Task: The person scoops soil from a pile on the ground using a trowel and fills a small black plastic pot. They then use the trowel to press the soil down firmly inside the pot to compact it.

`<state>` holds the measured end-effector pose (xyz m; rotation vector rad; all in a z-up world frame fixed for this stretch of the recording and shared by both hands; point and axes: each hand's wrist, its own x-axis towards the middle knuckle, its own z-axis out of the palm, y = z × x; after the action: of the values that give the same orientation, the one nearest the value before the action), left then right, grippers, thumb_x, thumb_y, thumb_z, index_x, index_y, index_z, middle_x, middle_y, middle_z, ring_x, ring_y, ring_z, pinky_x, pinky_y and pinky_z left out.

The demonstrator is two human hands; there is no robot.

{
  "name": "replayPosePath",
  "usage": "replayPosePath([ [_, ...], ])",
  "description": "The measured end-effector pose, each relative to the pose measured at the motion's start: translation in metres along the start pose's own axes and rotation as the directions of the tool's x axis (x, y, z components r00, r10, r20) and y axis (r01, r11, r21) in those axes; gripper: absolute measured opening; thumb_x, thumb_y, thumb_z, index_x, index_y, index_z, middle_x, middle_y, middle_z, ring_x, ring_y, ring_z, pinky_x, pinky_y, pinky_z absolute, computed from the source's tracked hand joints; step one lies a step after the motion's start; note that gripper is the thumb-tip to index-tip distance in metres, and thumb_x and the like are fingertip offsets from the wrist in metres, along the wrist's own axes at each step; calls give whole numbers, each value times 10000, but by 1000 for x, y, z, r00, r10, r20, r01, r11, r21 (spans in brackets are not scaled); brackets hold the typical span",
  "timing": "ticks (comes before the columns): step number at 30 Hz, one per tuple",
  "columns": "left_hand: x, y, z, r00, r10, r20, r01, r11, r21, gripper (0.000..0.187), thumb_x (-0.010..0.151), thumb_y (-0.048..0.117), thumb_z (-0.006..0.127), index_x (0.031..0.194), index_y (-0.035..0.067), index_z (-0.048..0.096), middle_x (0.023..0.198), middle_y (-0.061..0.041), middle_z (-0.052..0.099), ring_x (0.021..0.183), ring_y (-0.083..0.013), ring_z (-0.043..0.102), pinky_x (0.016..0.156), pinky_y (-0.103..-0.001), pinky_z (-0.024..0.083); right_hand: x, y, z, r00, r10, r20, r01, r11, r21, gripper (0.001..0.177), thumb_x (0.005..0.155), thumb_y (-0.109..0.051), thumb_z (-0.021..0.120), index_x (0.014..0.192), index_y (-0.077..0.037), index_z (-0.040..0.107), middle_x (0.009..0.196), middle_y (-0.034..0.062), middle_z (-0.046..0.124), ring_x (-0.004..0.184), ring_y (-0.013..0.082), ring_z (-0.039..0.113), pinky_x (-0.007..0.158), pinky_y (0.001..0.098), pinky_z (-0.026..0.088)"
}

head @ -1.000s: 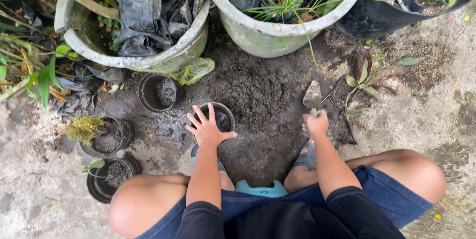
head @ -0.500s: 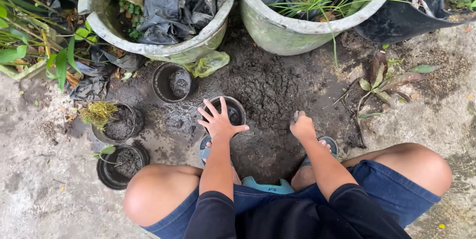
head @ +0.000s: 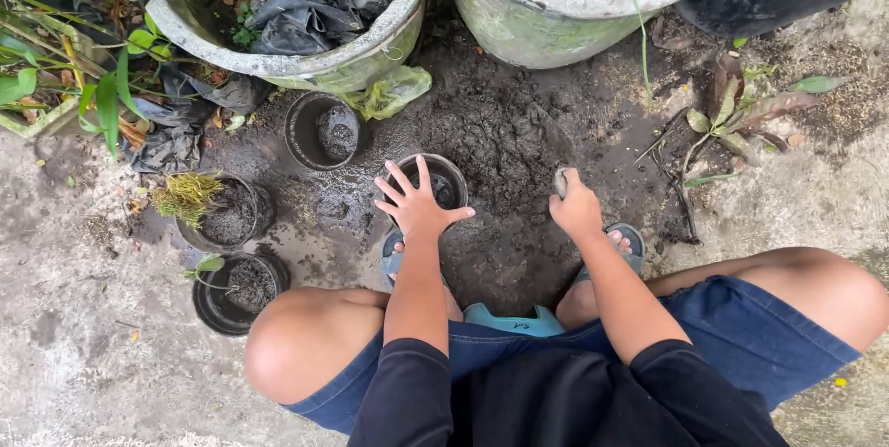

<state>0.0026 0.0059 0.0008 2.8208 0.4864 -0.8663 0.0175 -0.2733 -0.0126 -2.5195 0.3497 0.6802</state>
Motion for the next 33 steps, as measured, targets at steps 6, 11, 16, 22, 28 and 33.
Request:
replayPosePath([
  [6,-10,-7,7,999,45,-30,-44,998,54,1487,596,979,631,1674,244,-81,1688,-280,-125,1522,-575,-80,1157,-753,69,-10,-32,-39,999,17,-36,-11,986,167,478,1041,-277,570,1443,-73,410,1346,366,593,1192,506,633,928,607,551],
  [11,-5,-12,21,996,58,-68,-52,995,82,1478,599,982,620,1677,238,-67,1688,-288,-109,1522,-576,-64,1168,-741,38,-10,-23,-15,970,-8,-243,81,953,293,453,1083,-249,543,1422,-9,362,1248,455,592,1127,557,639,875,633,560],
  [16,-3,-1,23,993,32,-113,-26,998,55,1469,608,993,588,1681,215,-47,1684,-308,-77,1516,-592,-40,1162,-750,62,25,42,41,953,213,214,-212,977,-26,577,1003,-275,544,1538,-118,395,1402,303,598,1178,443,673,850,616,613],
  [22,3,8,25,996,-34,-80,34,999,7,1456,629,979,586,1682,209,-60,1674,-322,-101,1495,-624,-53,1126,-782,67,19,34,23,993,67,-99,-54,991,125,431,1048,-232,548,1419,-30,465,1156,378,680,1013,501,710,775,593,614],
  [28,2,14,28,994,-99,-55,98,995,-30,1447,636,968,582,1684,202,-59,1673,-326,-115,1490,-628,-67,1112,-796,36,47,76,34,979,138,151,-130,990,-62,531,1014,-235,552,1487,-49,398,1272,332,652,1068,460,707,786,580,629],
  [33,3,15,28,992,-92,-82,91,996,-10,1453,621,957,601,1684,206,-47,1667,-338,-98,1481,-644,-37,1105,-797,72,33,48,25,992,122,-9,-121,987,103,460,1073,-263,484,1464,-58,354,1261,373,632,1108,500,677,873,582,592],
])
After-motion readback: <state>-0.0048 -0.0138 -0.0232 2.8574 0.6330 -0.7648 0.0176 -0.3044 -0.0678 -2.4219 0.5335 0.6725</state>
